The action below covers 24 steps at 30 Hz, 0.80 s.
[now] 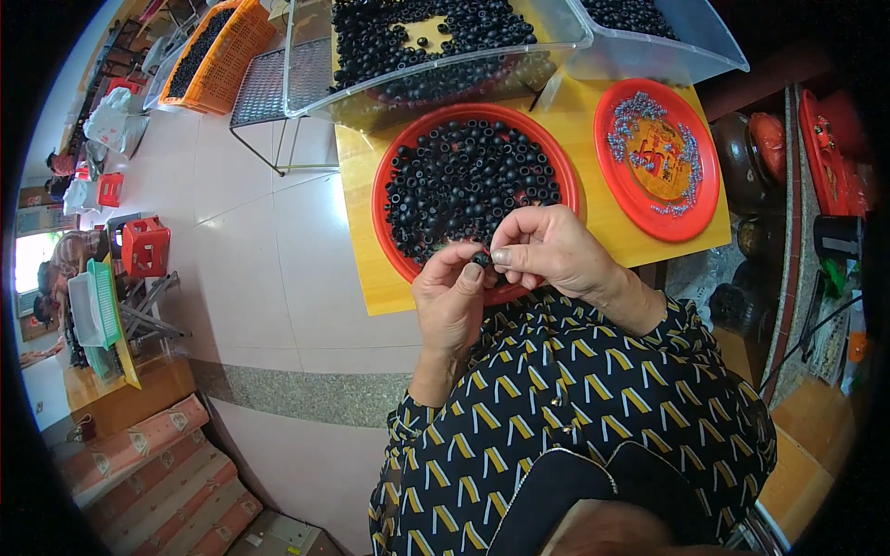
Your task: Sorting and removing stems from small black berries.
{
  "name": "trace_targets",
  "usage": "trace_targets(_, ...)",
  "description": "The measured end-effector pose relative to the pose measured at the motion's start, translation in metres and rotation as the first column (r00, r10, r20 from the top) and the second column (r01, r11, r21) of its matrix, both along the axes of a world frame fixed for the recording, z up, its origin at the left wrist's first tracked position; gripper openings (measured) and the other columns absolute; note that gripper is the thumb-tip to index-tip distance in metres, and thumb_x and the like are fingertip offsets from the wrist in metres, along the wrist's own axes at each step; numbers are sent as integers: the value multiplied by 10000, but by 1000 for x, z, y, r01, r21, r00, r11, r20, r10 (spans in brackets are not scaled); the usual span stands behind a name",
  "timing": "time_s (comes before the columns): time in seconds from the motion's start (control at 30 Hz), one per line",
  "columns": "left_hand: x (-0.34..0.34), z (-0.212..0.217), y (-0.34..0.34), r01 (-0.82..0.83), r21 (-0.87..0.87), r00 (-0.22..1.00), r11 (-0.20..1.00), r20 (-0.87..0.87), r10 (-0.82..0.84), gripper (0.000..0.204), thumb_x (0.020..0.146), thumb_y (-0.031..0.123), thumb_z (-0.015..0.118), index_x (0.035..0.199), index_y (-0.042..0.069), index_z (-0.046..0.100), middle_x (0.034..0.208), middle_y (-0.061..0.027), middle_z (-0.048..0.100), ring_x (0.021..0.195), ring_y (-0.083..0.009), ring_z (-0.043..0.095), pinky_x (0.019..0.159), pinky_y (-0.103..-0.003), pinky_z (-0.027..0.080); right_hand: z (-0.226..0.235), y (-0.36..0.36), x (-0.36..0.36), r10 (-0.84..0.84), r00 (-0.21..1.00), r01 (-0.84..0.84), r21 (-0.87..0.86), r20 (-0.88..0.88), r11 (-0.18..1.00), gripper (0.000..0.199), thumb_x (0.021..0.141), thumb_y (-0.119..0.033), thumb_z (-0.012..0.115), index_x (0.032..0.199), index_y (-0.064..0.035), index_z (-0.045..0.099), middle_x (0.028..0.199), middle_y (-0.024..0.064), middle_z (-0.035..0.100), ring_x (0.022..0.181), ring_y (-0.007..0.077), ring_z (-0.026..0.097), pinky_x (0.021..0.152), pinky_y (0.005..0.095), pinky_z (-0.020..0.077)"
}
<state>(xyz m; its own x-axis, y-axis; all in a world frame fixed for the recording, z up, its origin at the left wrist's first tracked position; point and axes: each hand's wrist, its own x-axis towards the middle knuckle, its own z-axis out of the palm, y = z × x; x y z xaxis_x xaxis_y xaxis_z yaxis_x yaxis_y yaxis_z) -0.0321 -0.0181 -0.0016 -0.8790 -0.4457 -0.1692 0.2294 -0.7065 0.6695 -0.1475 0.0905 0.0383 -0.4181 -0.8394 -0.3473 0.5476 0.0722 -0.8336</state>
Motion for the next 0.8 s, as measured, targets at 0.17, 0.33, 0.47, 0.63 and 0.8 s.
trace_targets(0.17,1,-1,-1,-2,-47,1000,999,-3,2,212,796,40,599,988,-34,547,898,-68,555,765,-141,542,701,-251,453,-2,-1,1,-6,1000,6,-11,-24,1000,64,796,-55,583,825,0,569,693,11,546,591,42,505,467,156,410)
trace_targets(0.33,2,-2,-1,12,-107,1000,994,-10,-13,201,799,37,595,979,-40,552,909,-63,548,769,-132,540,716,-244,455,-3,-1,1,7,998,-11,-67,-59,998,69,800,-66,588,825,-5,569,691,6,543,598,43,508,473,156,413)
trace_targets(0.47,2,-5,-3,-26,-350,999,936,-38,13,196,789,68,616,946,-37,564,896,-62,546,777,-125,518,726,-236,430,-9,2,-4,85,996,-87,-90,-31,992,102,807,-94,594,836,2,571,706,14,552,611,45,514,480,156,415)
trace_targets(0.63,-1,6,-10,-96,-766,995,636,-90,41,179,768,142,644,854,-9,601,755,-48,543,734,-151,497,671,-254,396,-10,4,-1,217,965,-190,-177,150,966,247,826,-189,591,957,20,581,729,15,565,593,41,514,478,151,409)
trace_targets(0.8,-1,9,-8,-95,-805,994,585,-106,16,174,762,134,646,848,-9,594,741,-50,545,691,-154,499,648,-259,395,-15,7,5,221,967,-193,-202,126,960,229,838,-216,576,920,-2,574,709,8,555,560,33,491,467,143,394)
